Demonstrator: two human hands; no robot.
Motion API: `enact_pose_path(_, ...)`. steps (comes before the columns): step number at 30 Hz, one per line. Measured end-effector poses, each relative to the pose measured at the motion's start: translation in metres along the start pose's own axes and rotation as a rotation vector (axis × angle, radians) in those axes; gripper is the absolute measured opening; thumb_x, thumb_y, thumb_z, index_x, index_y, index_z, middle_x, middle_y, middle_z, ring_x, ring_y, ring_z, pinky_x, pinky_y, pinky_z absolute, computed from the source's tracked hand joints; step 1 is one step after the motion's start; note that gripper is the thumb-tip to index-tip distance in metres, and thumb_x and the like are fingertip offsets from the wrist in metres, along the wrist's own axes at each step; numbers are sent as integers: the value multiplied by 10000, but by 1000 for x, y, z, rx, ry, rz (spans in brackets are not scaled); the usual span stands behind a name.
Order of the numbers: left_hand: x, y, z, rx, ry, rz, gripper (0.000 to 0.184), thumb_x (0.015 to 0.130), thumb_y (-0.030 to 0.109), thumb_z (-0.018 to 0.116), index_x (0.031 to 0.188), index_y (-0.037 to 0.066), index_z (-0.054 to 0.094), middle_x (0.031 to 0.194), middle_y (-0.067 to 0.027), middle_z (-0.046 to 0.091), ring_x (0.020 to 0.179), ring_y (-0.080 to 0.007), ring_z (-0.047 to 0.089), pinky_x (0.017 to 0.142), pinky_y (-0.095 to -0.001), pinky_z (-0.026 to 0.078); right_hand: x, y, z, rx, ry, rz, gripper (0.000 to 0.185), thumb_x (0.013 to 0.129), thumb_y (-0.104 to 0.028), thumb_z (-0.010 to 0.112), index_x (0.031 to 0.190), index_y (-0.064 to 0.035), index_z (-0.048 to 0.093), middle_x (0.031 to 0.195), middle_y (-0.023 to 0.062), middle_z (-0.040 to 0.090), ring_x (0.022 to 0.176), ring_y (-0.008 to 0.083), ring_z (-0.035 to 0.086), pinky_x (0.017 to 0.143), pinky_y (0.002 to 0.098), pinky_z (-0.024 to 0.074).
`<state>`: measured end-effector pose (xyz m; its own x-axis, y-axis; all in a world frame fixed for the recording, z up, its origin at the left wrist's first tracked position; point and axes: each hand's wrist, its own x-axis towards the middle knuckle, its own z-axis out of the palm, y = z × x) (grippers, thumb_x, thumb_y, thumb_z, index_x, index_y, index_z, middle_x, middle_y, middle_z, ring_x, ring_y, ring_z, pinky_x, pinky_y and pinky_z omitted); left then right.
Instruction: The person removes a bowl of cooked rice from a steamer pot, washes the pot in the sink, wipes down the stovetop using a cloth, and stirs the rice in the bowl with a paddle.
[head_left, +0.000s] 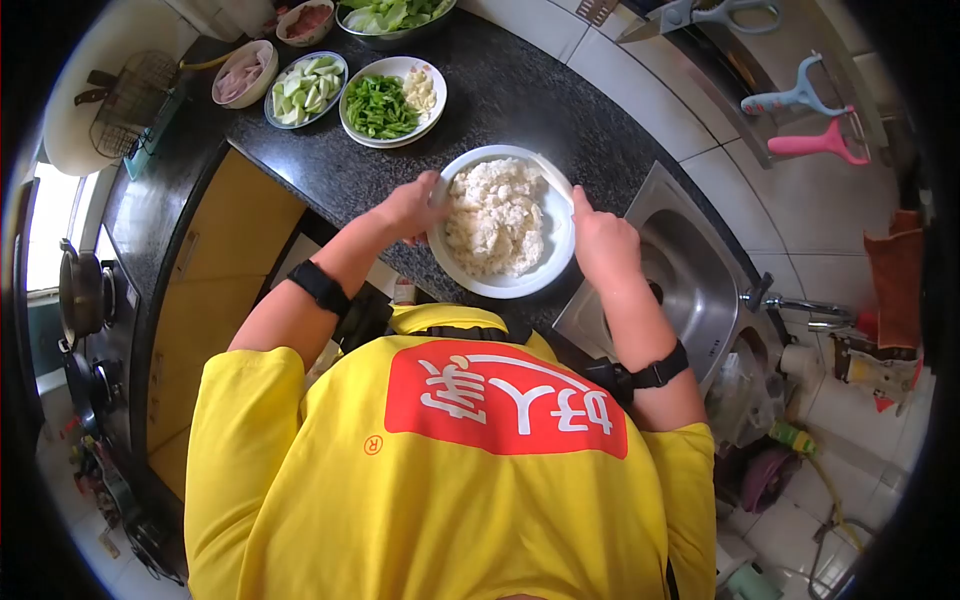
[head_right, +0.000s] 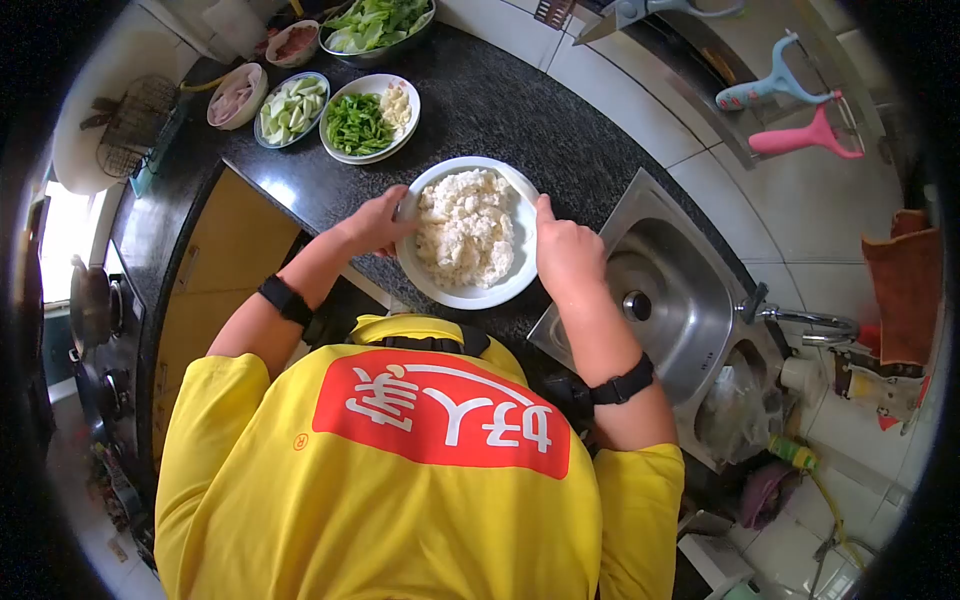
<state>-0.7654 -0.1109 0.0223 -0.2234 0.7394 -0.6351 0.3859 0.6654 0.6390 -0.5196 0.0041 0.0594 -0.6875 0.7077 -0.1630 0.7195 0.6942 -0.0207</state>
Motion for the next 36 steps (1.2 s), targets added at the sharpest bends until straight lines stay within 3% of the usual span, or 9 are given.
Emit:
enact_pose_path(4, 8, -6, 7, -150, -5, 22, 736, 790, 147, 598, 1385, 96, 168, 859, -169, 615, 559, -213, 637, 449, -308, 542, 14, -15, 9, -110, -63, -30, 434, 820, -68, 454, 1252, -32, 450, 741, 164, 652, 708, 317, 659, 633, 422, 524)
enact_pose_path(6, 7, -4, 5, -156, -3, 37, 628, 791, 54, 507, 1344, 76, 209, 875, -220, 608, 534, -264, 643, 401, -325, 542, 25, -15, 14, -122, -88, -29, 396, 823, -79, 459, 1216, -44, 486, 748, 172, 649, 716, 328, 656, 639, 433, 523)
enact_pose_path(9, 7, 0, 2, -108, -68, -2, 706, 798, 82, 566, 1379, 90, 165, 898, -201, 606, 553, -236, 642, 456, -326, 564, 44, 8, 22, 175, -102, -121, 232, 824, -179, 539, 1044, -112, 572, 823, 190, 640, 790, 374, 627, 693, 469, 508)
enact_pose_path(13, 10, -3, 4, -146, -48, 12, 695, 798, 61, 566, 1373, 89, 178, 922, -211, 599, 551, -246, 643, 434, -327, 555, 69, 34, 51, 290, -119, -315, 295, 823, -219, 568, 1108, -147, 566, 847, 170, 640, 809, 360, 620, 710, 456, 505)
enact_pose_path(18, 10, -7, 6, -179, 25, 27, 649, 777, 37, 565, 1339, 101, 248, 955, -213, 592, 571, -276, 647, 426, -342, 549, 45, 19, 3, 158, -101, -391, 345, 835, -205, 564, 1179, -187, 549, 816, 161, 643, 763, 360, 622, 681, 445, 508)
enact_pose_path(23, 11, -6, 10, -213, 52, 6, 635, 784, 37, 563, 1340, 114, 265, 995, -211, 583, 588, -281, 652, 422, -343, 549, -3, 20, -21, -136, 11, -486, 429, 771, -69, 543, 1198, -115, 542, 668, 119, 620, 590, 293, 625, 539, 389, 505)
enact_pose_path(24, 7, -1, 7, -202, 42, -7, 633, 789, 47, 565, 1343, 123, 268, 1002, -204, 584, 593, -278, 653, 422, -343, 548, -13, 18, -24, -163, 70, -531, 474, 734, -44, 534, 1208, -51, 526, 614, 101, 592, 552, 252, 621, 500, 364, 499)
enact_pose_path(29, 8, 3, 8, -134, 44, -7, 630, 791, 98, 573, 1347, 122, 278, 991, -175, 597, 570, -236, 646, 436, -319, 547, -56, -11, -2, -376, -19, -374, 544, 721, -83, 562, 1249, 14, 477, 574, 36, 574, 472, 157, 597, 446, 312, 494)
enact_pose_path(36, 17, -7, 12, -111, 48, 32, 637, 794, 121, 595, 1347, 129, 280, 1007, -181, 593, 637, -254, 656, 472, -345, 573, -34, -22, 38, -124, -86, -181, 521, 769, -59, 495, 1276, 37, 426, 671, 148, 636, 558, 254, 642, 521, 374, 525)
